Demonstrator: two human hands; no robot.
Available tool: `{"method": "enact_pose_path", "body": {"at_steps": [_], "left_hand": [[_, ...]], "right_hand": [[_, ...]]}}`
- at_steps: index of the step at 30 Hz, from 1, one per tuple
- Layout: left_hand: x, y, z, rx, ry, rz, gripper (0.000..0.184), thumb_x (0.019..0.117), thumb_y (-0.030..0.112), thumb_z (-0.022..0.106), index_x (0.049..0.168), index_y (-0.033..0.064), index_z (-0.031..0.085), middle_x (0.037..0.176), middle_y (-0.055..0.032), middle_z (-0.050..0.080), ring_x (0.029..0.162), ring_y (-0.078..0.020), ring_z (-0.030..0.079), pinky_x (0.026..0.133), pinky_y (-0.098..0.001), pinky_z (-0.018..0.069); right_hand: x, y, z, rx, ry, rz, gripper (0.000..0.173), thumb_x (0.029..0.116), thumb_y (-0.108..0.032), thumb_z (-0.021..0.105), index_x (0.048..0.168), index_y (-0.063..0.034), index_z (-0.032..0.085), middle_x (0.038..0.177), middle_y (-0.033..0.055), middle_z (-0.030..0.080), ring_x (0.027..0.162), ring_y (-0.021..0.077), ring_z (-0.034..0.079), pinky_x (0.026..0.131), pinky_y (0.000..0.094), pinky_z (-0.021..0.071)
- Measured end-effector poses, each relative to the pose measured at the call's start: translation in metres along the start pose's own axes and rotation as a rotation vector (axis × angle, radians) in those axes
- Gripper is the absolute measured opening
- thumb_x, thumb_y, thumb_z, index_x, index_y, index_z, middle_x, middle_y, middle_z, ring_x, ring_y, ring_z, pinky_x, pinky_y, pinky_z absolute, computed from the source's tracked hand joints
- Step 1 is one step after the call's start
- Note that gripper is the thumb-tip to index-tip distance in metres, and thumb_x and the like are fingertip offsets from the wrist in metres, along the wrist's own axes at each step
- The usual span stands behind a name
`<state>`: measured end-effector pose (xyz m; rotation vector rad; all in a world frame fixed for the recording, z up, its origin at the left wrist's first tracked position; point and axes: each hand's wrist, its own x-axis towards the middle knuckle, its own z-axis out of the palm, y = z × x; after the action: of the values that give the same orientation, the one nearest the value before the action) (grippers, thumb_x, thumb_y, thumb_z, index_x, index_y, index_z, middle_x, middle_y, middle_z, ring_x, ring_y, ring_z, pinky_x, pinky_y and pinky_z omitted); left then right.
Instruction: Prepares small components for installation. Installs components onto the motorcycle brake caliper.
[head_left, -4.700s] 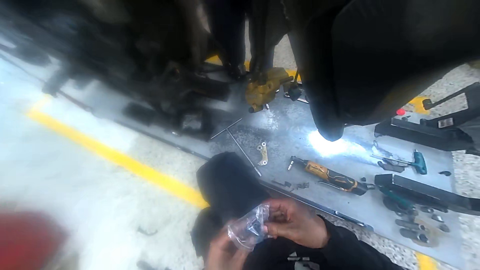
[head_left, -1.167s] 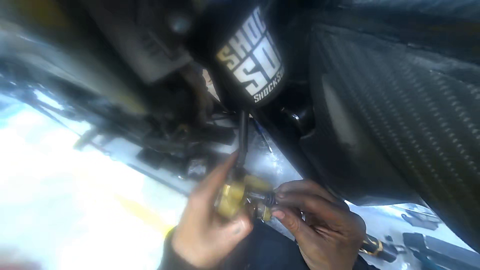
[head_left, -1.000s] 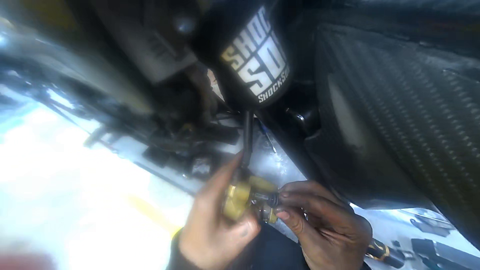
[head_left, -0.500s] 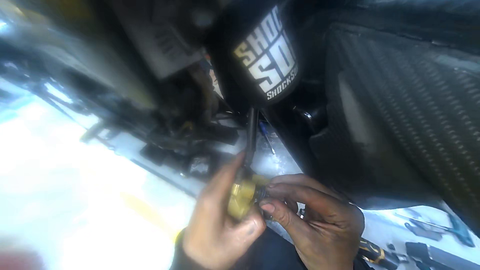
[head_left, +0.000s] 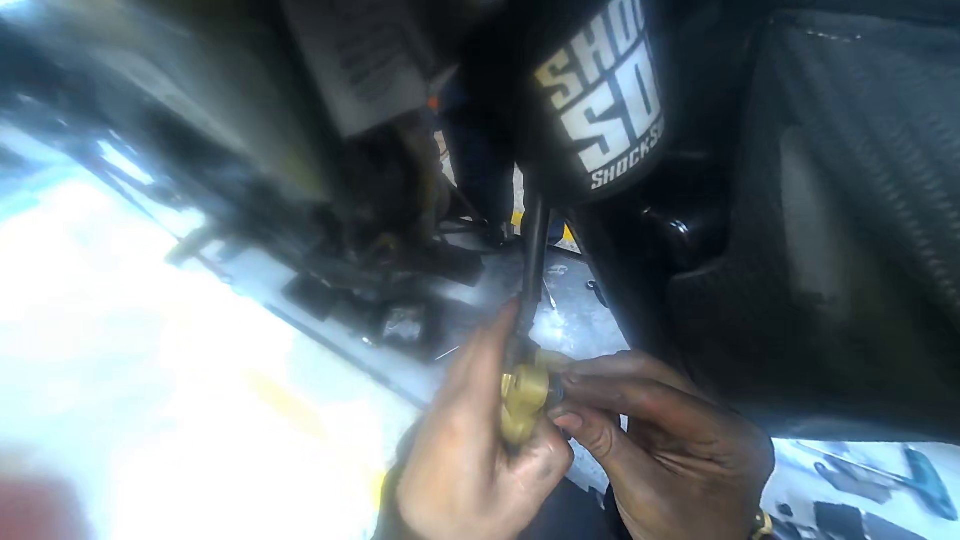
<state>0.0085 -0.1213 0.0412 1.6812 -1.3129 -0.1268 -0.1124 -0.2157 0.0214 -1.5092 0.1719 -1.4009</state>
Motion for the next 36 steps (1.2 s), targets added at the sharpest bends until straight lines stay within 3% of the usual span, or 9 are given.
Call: {"method": "enact_pose_path", "body": {"at_steps": [8, 14, 18, 27, 36], "left_hand": [[-0.002, -0.002, 0.007, 0.010, 0.029, -0.025, 0.069, 0.0869, 0.033, 0.068, 0.148, 0.0064, 0.049, 0.114, -0.0022, 0.068, 0.093, -0.0025, 0.065, 0.079, -0.0245, 0.0590], [0.001, -0.012, 0.000, 0.017, -0.012, 0.005, 0.071, 0.0879, 0.038, 0.067, 0.150, 0.0108, 0.047, 0.112, 0.0024, 0.067, 0.095, -0.0023, 0.064, 0.080, -0.0240, 0.0587], [0.003, -0.012, 0.001, -0.014, -0.035, 0.006, 0.070, 0.0874, 0.034, 0.066, 0.151, 0.0114, 0.046, 0.113, 0.0030, 0.067, 0.097, -0.0027, 0.064, 0.081, -0.0248, 0.0593], [0.003, -0.013, 0.000, -0.014, -0.028, 0.027, 0.073, 0.0871, 0.038, 0.067, 0.152, 0.0115, 0.045, 0.117, 0.0021, 0.067, 0.100, -0.0015, 0.064, 0.084, -0.0226, 0.0582], [0.002, -0.019, 0.005, -0.064, 0.004, 0.049, 0.072, 0.0857, 0.030, 0.069, 0.150, 0.0052, 0.047, 0.118, -0.0031, 0.067, 0.099, -0.0012, 0.064, 0.084, -0.0205, 0.0576]], "right_hand": [[0.002, 0.002, 0.001, 0.003, -0.032, 0.019, 0.013, 0.0847, -0.009, 0.083, 0.097, -0.0076, 0.080, 0.093, 0.0022, 0.075, 0.084, 0.0079, 0.071, 0.074, 0.0198, 0.0614], [0.001, 0.009, -0.004, -0.019, -0.098, 0.053, 0.016, 0.0884, -0.014, 0.081, 0.102, -0.0075, 0.077, 0.100, 0.0032, 0.075, 0.086, 0.0077, 0.069, 0.075, 0.0206, 0.0596], [-0.004, 0.008, -0.009, -0.028, -0.066, 0.056, 0.019, 0.0895, -0.012, 0.079, 0.108, -0.0100, 0.075, 0.102, 0.0026, 0.074, 0.088, 0.0080, 0.068, 0.077, 0.0211, 0.0578], [-0.005, 0.004, -0.001, -0.081, -0.024, 0.027, 0.018, 0.0858, -0.011, 0.082, 0.103, -0.0071, 0.078, 0.097, 0.0023, 0.070, 0.080, 0.0044, 0.065, 0.067, 0.0160, 0.0567], [0.003, -0.002, 0.000, -0.166, -0.072, 0.041, 0.014, 0.0932, -0.016, 0.075, 0.102, -0.0056, 0.078, 0.096, 0.0006, 0.071, 0.081, -0.0005, 0.063, 0.069, 0.0118, 0.0526]]}}
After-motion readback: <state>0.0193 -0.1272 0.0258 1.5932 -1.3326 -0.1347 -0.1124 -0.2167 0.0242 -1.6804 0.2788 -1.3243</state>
